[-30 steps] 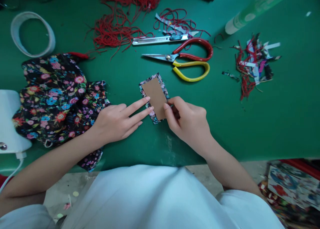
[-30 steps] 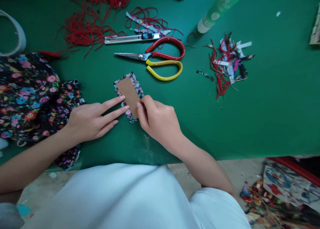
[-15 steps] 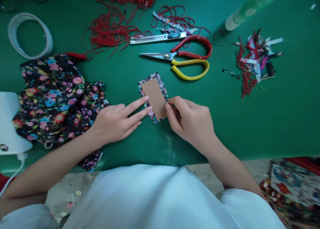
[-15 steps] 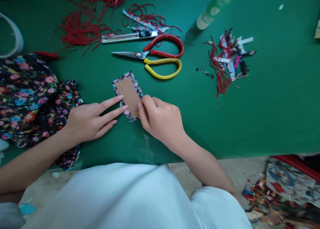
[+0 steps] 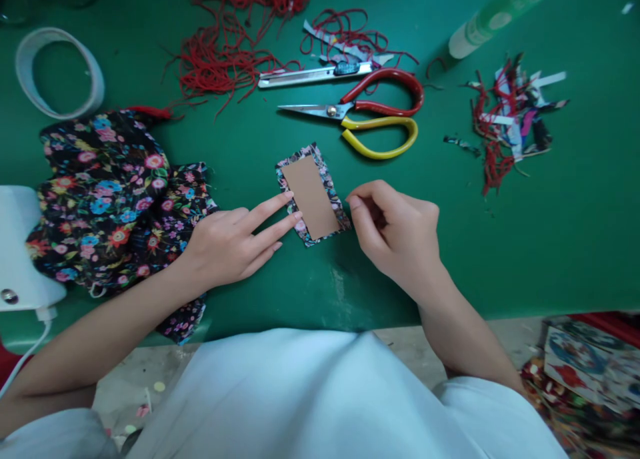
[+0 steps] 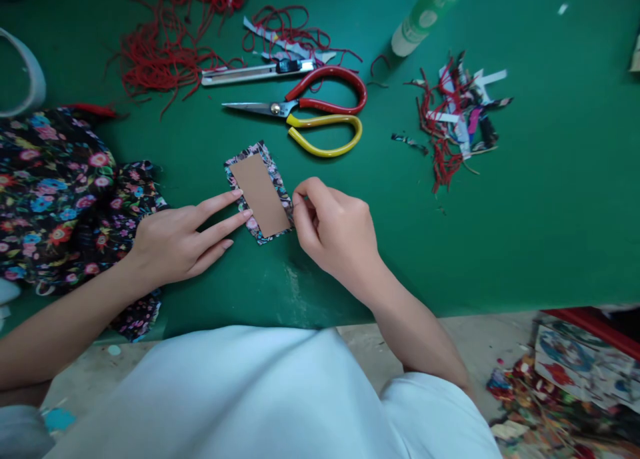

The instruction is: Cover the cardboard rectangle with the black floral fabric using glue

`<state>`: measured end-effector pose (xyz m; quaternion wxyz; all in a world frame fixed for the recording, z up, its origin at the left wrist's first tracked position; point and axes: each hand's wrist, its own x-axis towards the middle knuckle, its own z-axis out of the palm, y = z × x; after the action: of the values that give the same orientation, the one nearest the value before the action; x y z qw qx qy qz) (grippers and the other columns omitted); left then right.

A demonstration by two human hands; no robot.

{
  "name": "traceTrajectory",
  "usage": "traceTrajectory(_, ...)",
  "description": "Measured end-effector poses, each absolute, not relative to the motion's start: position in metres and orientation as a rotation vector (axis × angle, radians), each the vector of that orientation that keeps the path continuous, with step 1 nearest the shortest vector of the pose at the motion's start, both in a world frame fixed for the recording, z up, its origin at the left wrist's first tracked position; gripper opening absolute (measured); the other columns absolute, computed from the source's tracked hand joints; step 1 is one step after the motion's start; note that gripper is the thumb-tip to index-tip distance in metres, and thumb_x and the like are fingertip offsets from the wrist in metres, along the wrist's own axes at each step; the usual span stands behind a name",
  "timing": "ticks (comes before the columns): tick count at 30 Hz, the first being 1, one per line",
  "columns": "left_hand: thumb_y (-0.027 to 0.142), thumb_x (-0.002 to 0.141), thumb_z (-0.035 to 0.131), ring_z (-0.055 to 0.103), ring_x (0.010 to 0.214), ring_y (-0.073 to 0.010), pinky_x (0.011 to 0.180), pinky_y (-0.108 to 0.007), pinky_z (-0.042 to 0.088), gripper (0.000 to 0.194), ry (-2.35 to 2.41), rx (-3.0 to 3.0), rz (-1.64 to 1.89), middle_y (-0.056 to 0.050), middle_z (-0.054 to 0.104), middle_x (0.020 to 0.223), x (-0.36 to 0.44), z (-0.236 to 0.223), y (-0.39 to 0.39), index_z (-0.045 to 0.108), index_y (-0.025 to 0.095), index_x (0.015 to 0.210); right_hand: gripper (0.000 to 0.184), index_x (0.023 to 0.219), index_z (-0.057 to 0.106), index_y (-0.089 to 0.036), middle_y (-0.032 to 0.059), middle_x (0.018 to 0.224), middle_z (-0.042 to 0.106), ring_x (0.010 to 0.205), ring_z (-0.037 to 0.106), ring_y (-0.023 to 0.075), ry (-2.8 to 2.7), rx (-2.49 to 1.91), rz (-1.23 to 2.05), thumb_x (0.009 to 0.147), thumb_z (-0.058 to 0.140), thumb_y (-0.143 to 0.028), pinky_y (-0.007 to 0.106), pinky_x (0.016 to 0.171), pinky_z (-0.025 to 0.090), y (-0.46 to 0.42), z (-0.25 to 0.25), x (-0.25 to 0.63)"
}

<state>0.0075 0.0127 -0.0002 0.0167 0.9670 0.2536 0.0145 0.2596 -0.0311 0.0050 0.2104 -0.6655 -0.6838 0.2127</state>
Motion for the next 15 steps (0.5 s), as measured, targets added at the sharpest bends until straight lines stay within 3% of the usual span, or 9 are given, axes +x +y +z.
traceTrajectory(8, 0.034, 0.1, 0.049, 0.066, 0.067, -0.0136, 0.052, -0.029, 0.043, 0.043, 0.779, 3.027, 0.046, -0.007, 0.057, 0.148, 0.008, 0.0, 0.013, 0.058, 0.029, 0.141, 0.012, 0.086, 0.06, -0.023, 0.0, 0.065, 0.065, 0.055, 0.057, 0.013, -1.954, -1.789, 0.55, 0.095, 0.054, -0.027, 0.027, 0.054, 0.037, -0.03, 0.002, 0.265)
traceTrajectory(11, 0.034, 0.1, 0.05, 0.066, 0.067, -0.0137, 0.052, -0.029, 0.043, 0.042, 0.782, 3.023, 0.056, -0.008, 0.058, 0.147, 0.007, -0.001, 0.013, 0.058, 0.029, 0.141, 0.012, 0.09, 0.061, -0.023, 0.0012, 0.073, 0.068, 0.062, 0.061, 0.014, -2.172, -1.629, 0.611, 0.095, 0.056, -0.032, 0.027, 0.056, 0.039, -0.029, 0.003, 0.27)
traceTrajectory(15, 0.034, 0.099, 0.05, 0.066, 0.069, -0.0133, 0.052, -0.028, 0.042, 0.038, 0.75, 3.034, 0.118, -0.007, 0.063, 0.141, 0.006, -0.001, 0.013, 0.062, 0.031, 0.136, 0.021, 0.095, 0.062, -0.021, 0.0056, 0.085, 0.07, 0.074, 0.062, 0.018, -2.421, -1.502, 0.449, 0.095, 0.054, -0.041, 0.03, 0.059, 0.04, -0.027, 0.002, 0.272)
